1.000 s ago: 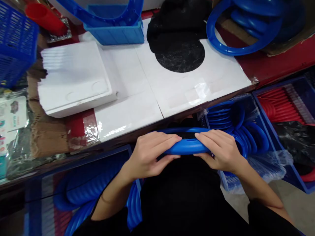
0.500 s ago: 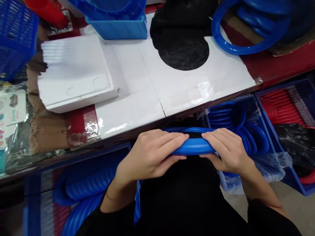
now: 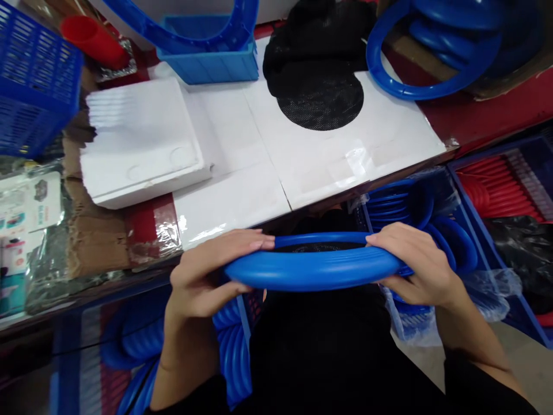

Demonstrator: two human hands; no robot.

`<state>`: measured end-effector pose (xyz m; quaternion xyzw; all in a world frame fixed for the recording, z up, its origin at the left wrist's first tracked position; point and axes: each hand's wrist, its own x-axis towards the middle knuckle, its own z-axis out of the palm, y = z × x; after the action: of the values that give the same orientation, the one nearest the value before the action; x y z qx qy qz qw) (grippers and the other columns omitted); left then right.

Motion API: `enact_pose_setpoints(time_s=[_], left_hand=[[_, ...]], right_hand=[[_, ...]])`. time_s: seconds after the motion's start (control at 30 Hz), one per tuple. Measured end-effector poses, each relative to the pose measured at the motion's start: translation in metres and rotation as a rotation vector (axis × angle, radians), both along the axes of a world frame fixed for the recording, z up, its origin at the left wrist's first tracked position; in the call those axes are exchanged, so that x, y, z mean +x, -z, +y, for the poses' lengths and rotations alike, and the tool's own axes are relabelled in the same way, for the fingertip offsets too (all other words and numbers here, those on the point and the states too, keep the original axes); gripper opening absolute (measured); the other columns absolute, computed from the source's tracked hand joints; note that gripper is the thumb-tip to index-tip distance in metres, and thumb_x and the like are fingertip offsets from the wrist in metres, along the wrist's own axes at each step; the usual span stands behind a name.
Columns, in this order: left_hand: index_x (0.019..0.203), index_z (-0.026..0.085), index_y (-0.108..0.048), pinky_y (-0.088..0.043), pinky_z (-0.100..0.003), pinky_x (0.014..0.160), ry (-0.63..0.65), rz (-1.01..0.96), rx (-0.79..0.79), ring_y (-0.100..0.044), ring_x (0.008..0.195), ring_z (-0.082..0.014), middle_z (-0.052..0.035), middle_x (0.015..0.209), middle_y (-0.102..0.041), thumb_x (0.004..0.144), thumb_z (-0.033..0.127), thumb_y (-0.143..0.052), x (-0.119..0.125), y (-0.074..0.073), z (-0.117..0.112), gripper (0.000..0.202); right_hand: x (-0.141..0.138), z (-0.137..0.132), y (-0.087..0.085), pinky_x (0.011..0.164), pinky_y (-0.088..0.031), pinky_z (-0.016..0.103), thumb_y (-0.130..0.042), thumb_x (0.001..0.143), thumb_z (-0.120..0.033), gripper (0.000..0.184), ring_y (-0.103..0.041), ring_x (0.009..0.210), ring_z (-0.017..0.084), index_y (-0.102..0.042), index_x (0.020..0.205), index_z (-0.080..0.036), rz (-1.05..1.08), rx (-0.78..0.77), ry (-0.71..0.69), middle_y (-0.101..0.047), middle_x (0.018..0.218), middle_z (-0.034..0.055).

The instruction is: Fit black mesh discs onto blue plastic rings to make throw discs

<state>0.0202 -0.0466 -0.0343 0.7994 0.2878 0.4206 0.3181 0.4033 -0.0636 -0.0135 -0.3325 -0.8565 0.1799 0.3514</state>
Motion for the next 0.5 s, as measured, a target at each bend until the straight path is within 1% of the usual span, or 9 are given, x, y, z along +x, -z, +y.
enact_pose_setpoints(time_s=[0.03,0.1,0.17,0.23,0.3,0.37,0.43,0.5], left_hand=[[0.149,0.023,-0.069,-0.063,-0.051,0.109,-0.024,0.064,-0.018,-0.076,0.124,-0.0338,-0.0137,0.136,-0.078,0.094,0.04,-0.081,0.001,-0.003,0.001,0.059],[0.154,0.024,-0.063,-0.06,-0.05,0.112,-0.057,0.239,0.0,-0.072,0.13,-0.0337,-0.0152,0.144,-0.073,0.094,0.036,-0.083,0.014,-0.011,0.002,0.065],[0.156,0.023,-0.059,-0.06,-0.048,0.108,-0.069,0.335,0.072,-0.074,0.124,-0.0323,-0.0163,0.141,-0.074,0.096,0.034,-0.081,0.036,-0.017,0.002,0.065],[0.15,0.021,-0.063,-0.062,-0.045,0.1,-0.07,0.327,0.143,-0.076,0.113,-0.0299,-0.0153,0.13,-0.078,0.097,0.032,-0.079,0.055,-0.018,0.002,0.057],[0.144,0.02,-0.066,-0.062,-0.042,0.093,-0.082,0.264,0.174,-0.077,0.104,-0.0271,-0.0136,0.122,-0.08,0.097,0.03,-0.079,0.064,-0.011,0.0,0.049],[0.141,0.021,-0.068,-0.062,-0.04,0.09,-0.093,0.216,0.157,-0.077,0.101,-0.0258,-0.0128,0.119,-0.08,0.097,0.031,-0.08,0.059,0.002,-0.004,0.046],[0.14,0.022,-0.069,-0.063,-0.042,0.094,-0.131,0.169,0.096,-0.077,0.104,-0.0264,-0.0127,0.119,-0.08,0.098,0.032,-0.079,0.045,0.018,-0.009,0.044],[0.139,0.022,-0.068,-0.062,-0.048,0.103,-0.169,0.081,0.037,-0.076,0.109,-0.0281,-0.0125,0.12,-0.08,0.099,0.036,-0.077,0.029,0.031,-0.013,0.044]], right_hand=[[-0.001,-0.001,-0.001,0.085,-0.066,0.043,-0.078,0.098,-0.032,0.059,-0.079,0.099,0.028,-0.059,0.151,-0.018,-0.011,0.011,0.005,-0.081,0.114,0.0122],[-0.008,-0.003,-0.002,0.083,-0.066,0.04,-0.076,0.099,-0.033,0.054,-0.08,0.097,0.028,-0.061,0.147,-0.015,-0.08,0.05,0.012,-0.081,0.113,0.013],[-0.019,-0.005,-0.002,0.082,-0.066,0.04,-0.075,0.1,-0.033,0.048,-0.08,0.095,0.028,-0.063,0.143,-0.014,-0.145,0.096,0.023,-0.082,0.112,0.0135],[-0.028,-0.007,-0.002,0.08,-0.064,0.04,-0.075,0.1,-0.033,0.046,-0.079,0.093,0.028,-0.064,0.14,-0.012,-0.182,0.131,0.06,-0.081,0.111,0.0145],[-0.031,-0.007,-0.002,0.081,-0.062,0.04,-0.076,0.099,-0.033,0.048,-0.078,0.094,0.028,-0.064,0.14,-0.011,-0.192,0.137,0.089,-0.081,0.112,0.0151],[-0.028,-0.005,-0.002,0.084,-0.061,0.04,-0.076,0.099,-0.035,0.049,-0.078,0.098,0.028,-0.064,0.142,-0.014,-0.211,0.111,0.078,-0.081,0.115,0.0141],[-0.018,-0.003,-0.001,0.09,-0.06,0.044,-0.077,0.099,-0.041,0.051,-0.077,0.106,0.03,-0.064,0.143,-0.02,-0.228,0.058,0.042,-0.081,0.119,0.0126],[-0.006,-0.002,0.0,0.094,-0.059,0.049,-0.079,0.097,-0.044,0.053,-0.076,0.107,0.032,-0.063,0.144,-0.022,-0.185,0.034,0.03,-0.081,0.119,0.0117]])
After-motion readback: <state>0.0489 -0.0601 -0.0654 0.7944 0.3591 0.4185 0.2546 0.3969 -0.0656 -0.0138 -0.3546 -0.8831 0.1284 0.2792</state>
